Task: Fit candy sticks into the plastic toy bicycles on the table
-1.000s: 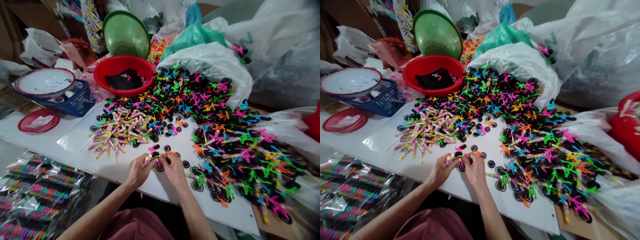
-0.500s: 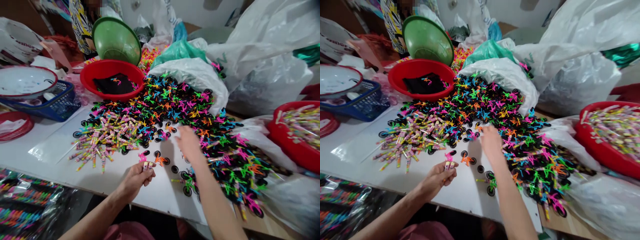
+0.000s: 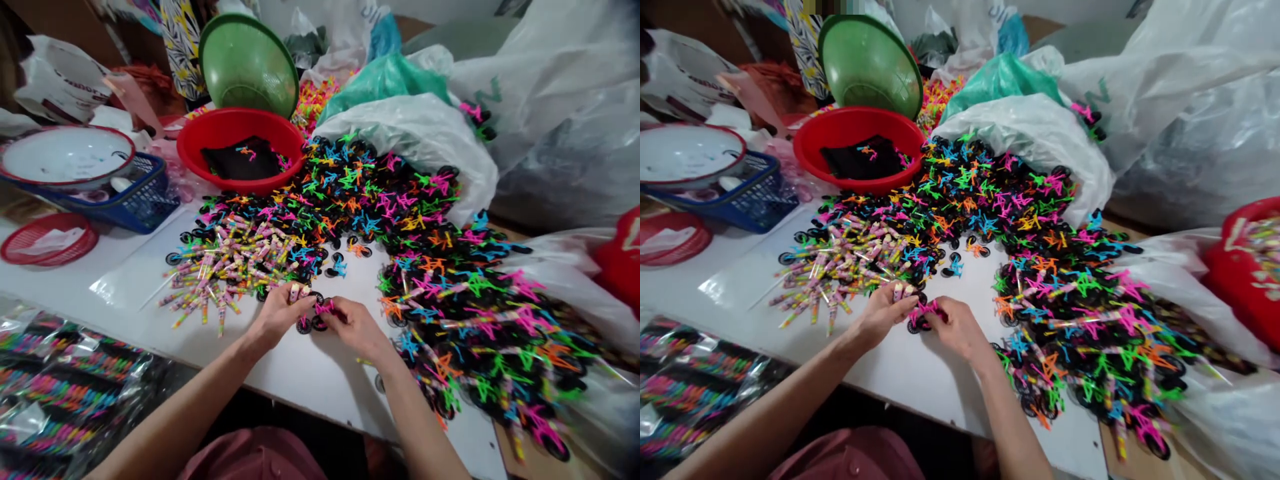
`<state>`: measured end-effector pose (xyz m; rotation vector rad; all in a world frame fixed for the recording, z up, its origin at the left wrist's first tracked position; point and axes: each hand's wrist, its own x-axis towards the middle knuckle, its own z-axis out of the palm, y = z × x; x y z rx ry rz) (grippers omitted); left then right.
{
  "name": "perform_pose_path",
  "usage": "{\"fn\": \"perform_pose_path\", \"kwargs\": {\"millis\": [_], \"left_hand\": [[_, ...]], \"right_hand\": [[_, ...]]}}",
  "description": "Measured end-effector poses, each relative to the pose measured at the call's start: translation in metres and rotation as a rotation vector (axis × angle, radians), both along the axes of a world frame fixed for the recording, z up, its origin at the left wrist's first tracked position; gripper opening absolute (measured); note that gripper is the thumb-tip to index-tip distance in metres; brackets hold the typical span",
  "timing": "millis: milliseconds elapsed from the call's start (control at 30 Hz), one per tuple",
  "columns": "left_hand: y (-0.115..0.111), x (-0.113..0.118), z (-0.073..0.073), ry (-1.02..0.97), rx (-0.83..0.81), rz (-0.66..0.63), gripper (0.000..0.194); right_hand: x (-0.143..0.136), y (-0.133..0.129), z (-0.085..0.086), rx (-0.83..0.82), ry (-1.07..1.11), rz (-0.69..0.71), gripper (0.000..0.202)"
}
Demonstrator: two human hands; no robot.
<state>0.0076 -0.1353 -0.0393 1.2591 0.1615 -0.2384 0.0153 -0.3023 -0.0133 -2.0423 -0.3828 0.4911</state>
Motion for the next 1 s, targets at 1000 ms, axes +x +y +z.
{"fn": "perform_pose_path", "kwargs": {"millis": [1000], "left_hand": [[0.007, -0.04, 0.003, -0.028, 0.182, -0.078, 0.037]], "right_hand": [[-0.031, 0.0, 0.024, 0.099, -0.147, -0.295, 0.023]]}}
